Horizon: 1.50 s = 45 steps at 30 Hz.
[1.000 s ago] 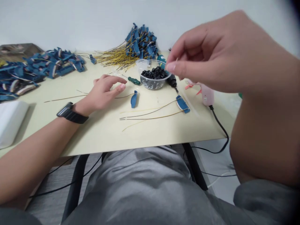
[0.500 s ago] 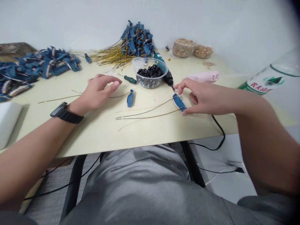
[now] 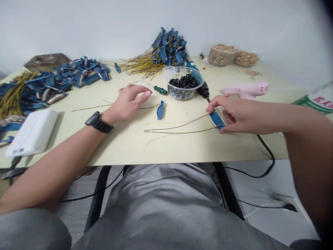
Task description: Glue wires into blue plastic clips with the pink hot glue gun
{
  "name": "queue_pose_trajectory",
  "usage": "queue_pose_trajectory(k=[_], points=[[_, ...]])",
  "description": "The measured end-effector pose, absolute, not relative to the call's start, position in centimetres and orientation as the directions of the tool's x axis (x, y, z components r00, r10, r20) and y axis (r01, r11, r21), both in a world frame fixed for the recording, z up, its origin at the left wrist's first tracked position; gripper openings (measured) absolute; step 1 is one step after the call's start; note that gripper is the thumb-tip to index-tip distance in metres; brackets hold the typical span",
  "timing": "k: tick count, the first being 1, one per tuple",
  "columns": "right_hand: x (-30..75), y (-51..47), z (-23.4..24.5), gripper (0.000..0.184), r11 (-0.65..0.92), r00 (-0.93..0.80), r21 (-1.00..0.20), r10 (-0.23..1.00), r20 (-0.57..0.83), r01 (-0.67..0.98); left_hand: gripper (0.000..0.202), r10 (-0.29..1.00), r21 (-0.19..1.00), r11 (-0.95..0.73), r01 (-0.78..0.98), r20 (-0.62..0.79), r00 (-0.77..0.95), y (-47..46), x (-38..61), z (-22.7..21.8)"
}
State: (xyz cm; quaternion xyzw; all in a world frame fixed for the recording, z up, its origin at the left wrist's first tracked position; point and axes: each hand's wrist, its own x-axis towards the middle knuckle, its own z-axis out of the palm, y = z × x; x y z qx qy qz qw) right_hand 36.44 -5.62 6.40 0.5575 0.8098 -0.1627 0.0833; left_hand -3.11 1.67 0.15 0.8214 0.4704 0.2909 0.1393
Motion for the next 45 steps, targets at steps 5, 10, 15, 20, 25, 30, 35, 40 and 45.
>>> queue_pose_trajectory(k=[5, 10, 15, 20, 25, 30, 35, 40, 45], points=[[34.0, -6.2, 6.8, 0.049, 0.413, -0.442, -0.160, 0.845, -0.301, 0.897, 0.071, 0.824, 0.527, -0.563, 0.637, 0.421, 0.380, 2.1, -3.1, -0.2], [28.9, -5.9, 8.0, 0.050, 0.562, -0.630, -0.305, 0.749, -0.206, 0.769, 0.061, 0.760, 0.573, -0.649, 0.501, 0.515, 0.396, 1.4, -2.8, 0.5], [24.2, -3.9, 8.8, 0.061, 0.664, -0.742, -0.381, 0.663, -0.097, 0.643, 0.064, 0.745, 0.675, -0.649, 0.351, 0.470, 0.473, 0.9, -2.8, 1.2], [22.8, -2.3, 8.2, 0.059, 0.705, -0.758, -0.376, 0.652, 0.011, 0.601, 0.063, 0.774, 0.768, -0.562, 0.307, 0.358, 0.522, 0.8, -3.4, 1.8], [22.1, -1.7, 7.2, 0.064, 0.724, -0.752, -0.395, 0.649, 0.114, 0.565, 0.046, 0.784, 0.755, -0.553, 0.353, 0.328, 0.527, 0.5, -3.4, 2.0], [20.9, -1.8, 6.4, 0.066, 0.724, -0.729, -0.411, 0.660, 0.181, 0.554, 0.036, 0.827, 0.732, -0.530, 0.428, 0.335, 0.453, 0.3, -2.9, 1.4], [20.7, -1.2, 5.0, 0.073, 0.742, -0.711, -0.422, 0.650, 0.267, 0.520, 0.032, 0.865, 0.822, -0.446, 0.354, 0.294, 0.407, 0.9, -3.0, 1.1], [20.9, -1.0, 3.8, 0.083, 0.741, -0.672, -0.478, 0.653, 0.350, 0.471, 0.028, 0.863, 0.849, -0.424, 0.316, 0.272, 0.427, 1.5, -3.7, 1.3], [20.9, -1.3, 4.0, 0.052, 0.596, -0.462, -0.654, 0.794, 0.396, 0.465, 0.031, 0.854, 0.837, -0.453, 0.308, 0.308, 0.420, 1.8, -4.3, 1.6]])
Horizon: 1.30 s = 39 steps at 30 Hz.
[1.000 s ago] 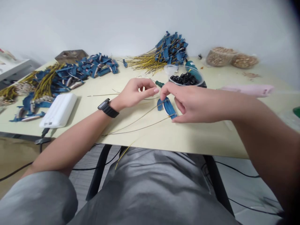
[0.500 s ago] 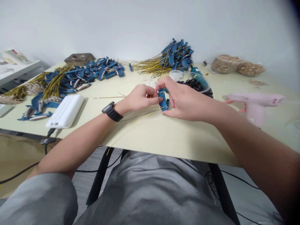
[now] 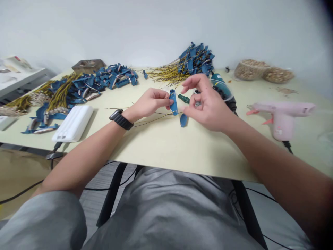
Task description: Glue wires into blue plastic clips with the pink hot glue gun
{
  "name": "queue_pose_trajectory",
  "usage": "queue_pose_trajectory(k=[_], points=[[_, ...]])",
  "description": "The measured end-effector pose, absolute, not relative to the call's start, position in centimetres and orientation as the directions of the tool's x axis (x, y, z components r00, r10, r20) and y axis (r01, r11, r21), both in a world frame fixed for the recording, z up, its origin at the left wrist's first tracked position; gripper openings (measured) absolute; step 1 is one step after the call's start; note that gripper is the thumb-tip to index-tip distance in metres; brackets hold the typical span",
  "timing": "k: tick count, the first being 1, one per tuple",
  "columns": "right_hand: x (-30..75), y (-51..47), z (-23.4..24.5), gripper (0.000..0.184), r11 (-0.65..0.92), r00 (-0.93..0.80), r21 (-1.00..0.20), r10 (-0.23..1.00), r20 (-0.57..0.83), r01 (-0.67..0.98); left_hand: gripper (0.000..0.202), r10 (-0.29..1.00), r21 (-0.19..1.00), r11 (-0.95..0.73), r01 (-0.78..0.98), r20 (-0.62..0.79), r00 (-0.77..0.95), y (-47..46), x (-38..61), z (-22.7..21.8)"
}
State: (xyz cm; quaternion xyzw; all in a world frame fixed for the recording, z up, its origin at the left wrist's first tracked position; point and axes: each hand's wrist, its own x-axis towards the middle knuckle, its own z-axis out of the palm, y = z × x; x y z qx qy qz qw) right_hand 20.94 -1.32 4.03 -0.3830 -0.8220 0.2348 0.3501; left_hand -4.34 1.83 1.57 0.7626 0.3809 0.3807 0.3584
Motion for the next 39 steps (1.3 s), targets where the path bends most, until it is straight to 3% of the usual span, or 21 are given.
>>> queue_pose_trajectory(k=[2, 3, 6, 10, 28, 39], points=[[20.94, -0.97, 4.05, 0.018, 0.537, -0.405, -0.718, 0.834, 0.374, 0.443, 0.029, 0.855, 0.847, -0.449, 0.286, 0.314, 0.413, 1.84, -4.40, 1.68], [20.96, -0.75, 4.02, 0.009, 0.510, -0.414, -0.742, 0.845, 0.338, 0.435, 0.029, 0.856, 0.851, -0.446, 0.278, 0.315, 0.410, 1.81, -4.40, 1.76], [20.96, -0.40, 3.91, 0.019, 0.436, -0.512, -0.797, 0.838, 0.190, 0.418, 0.027, 0.862, 0.860, -0.433, 0.270, 0.307, 0.404, 1.64, -4.32, 2.02], [20.70, -0.83, 3.93, 0.015, 0.379, -0.582, -0.852, 0.805, 0.111, 0.362, 0.026, 0.859, 0.857, -0.440, 0.268, 0.315, 0.404, 1.51, -4.25, 2.14], [20.25, -0.95, 3.50, 0.020, 0.349, -0.574, -0.882, 0.811, 0.116, 0.316, 0.037, 0.844, 0.834, -0.474, 0.282, 0.339, 0.416, 1.87, -4.21, 1.62], [20.26, -0.69, 3.14, 0.022, 0.353, -0.585, -0.886, 0.802, 0.122, 0.300, 0.033, 0.854, 0.845, -0.448, 0.290, 0.310, 0.418, 1.72, -4.23, 1.72]])
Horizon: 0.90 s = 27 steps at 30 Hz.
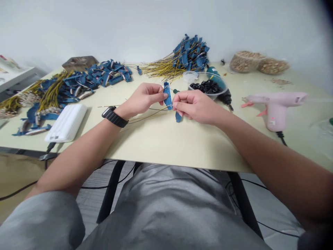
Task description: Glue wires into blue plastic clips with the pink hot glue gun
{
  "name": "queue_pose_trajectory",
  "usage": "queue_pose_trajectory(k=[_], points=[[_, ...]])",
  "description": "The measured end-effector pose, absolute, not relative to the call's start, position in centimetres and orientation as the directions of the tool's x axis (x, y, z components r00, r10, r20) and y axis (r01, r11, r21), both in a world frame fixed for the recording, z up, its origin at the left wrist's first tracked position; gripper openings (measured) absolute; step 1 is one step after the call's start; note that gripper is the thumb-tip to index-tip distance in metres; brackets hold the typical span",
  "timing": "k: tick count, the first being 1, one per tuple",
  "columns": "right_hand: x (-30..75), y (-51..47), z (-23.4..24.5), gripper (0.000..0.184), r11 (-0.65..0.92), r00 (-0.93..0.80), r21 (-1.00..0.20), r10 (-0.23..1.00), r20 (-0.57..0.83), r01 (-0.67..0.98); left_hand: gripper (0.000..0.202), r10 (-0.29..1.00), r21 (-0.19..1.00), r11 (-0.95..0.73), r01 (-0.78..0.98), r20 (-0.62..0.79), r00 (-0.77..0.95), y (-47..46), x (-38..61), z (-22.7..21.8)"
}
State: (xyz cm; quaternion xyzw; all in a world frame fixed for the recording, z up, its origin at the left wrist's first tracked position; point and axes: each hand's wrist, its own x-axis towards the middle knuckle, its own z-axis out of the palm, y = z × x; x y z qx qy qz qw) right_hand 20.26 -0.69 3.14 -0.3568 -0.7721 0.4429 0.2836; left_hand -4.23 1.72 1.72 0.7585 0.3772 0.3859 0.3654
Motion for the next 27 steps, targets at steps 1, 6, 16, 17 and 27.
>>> queue_pose_trajectory(k=[1, 6, 16, 17, 27], points=[[20.29, -0.66, 3.12, 0.022, 0.352, -0.589, -0.887, 0.799, 0.118, 0.300, 0.032, 0.853, 0.851, -0.446, 0.278, 0.309, 0.421, 1.68, -4.21, 1.73], [20.41, -0.52, 3.07, 0.024, 0.343, -0.600, -0.892, 0.793, 0.106, 0.295, 0.030, 0.855, 0.867, -0.428, 0.254, 0.298, 0.424, 1.56, -4.17, 1.76], [20.35, -0.42, 2.82, 0.024, 0.358, -0.592, -0.887, 0.796, 0.126, 0.293, 0.027, 0.856, 0.891, -0.408, 0.199, 0.298, 0.422, 1.78, -4.18, 1.57], [20.33, -0.40, 2.76, 0.025, 0.363, -0.590, -0.886, 0.796, 0.133, 0.289, 0.028, 0.856, 0.893, -0.407, 0.194, 0.299, 0.422, 1.75, -4.14, 1.59], [20.23, -0.33, 2.68, 0.026, 0.361, -0.567, -0.888, 0.810, 0.147, 0.285, 0.031, 0.863, 0.898, -0.398, 0.184, 0.299, 0.406, 1.57, -3.83, 1.78]])
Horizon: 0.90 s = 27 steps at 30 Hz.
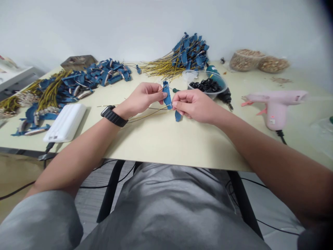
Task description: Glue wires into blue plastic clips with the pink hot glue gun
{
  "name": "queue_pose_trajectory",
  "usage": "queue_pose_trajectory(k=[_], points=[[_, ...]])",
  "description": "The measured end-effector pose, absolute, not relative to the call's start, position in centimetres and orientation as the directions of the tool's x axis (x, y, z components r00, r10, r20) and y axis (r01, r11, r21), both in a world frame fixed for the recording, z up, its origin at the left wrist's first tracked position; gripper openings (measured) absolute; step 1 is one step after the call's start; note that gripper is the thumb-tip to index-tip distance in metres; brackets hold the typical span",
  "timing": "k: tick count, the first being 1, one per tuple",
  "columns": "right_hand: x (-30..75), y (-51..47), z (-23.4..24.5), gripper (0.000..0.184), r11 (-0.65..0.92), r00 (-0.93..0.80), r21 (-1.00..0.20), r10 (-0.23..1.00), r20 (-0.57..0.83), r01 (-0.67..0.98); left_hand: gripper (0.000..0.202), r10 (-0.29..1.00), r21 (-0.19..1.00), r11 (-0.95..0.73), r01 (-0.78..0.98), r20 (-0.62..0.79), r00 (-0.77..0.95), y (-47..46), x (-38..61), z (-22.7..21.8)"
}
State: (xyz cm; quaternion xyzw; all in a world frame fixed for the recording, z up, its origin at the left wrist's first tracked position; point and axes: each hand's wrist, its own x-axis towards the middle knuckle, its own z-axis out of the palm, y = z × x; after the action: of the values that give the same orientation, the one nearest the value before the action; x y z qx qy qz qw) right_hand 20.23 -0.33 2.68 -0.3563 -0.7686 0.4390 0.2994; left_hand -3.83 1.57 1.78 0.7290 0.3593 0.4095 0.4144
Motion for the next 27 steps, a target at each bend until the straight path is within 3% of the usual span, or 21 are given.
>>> queue_pose_trajectory(k=[7, 11, 16, 20, 24, 27], points=[[20.3, -0.3, 2.6, 0.023, 0.334, -0.592, -0.916, 0.793, 0.144, 0.224, 0.025, 0.865, 0.920, -0.367, 0.134, 0.285, 0.412, 2.2, -4.3, 1.3], [20.2, -0.1, 2.3, 0.025, 0.396, -0.582, -0.904, 0.777, 0.237, 0.160, 0.021, 0.866, 0.962, -0.273, 0.018, 0.237, 0.440, 2.5, -4.6, 1.1], [19.6, -0.6, 1.5, 0.028, 0.599, -0.493, -0.795, 0.723, 0.484, 0.098, 0.029, 0.826, 0.985, -0.146, -0.088, 0.171, 0.537, 2.3, -5.1, 1.6], [18.7, -2.0, 1.2, 0.024, 0.702, -0.426, -0.709, 0.662, 0.616, 0.065, 0.040, 0.765, 0.993, -0.100, -0.068, 0.120, 0.632, 1.9, -5.2, 2.2], [18.0, -3.0, 1.0, 0.021, 0.781, -0.406, -0.615, 0.600, 0.690, 0.110, 0.048, 0.743, 0.997, -0.062, -0.050, 0.080, 0.665, 1.6, -5.0, 2.5], [17.9, -3.1, 1.1, 0.030, 0.824, -0.312, -0.529, 0.567, 0.763, 0.203, 0.054, 0.698, 0.996, -0.032, -0.089, 0.085, 0.711, 1.4, -5.0, 2.9]])
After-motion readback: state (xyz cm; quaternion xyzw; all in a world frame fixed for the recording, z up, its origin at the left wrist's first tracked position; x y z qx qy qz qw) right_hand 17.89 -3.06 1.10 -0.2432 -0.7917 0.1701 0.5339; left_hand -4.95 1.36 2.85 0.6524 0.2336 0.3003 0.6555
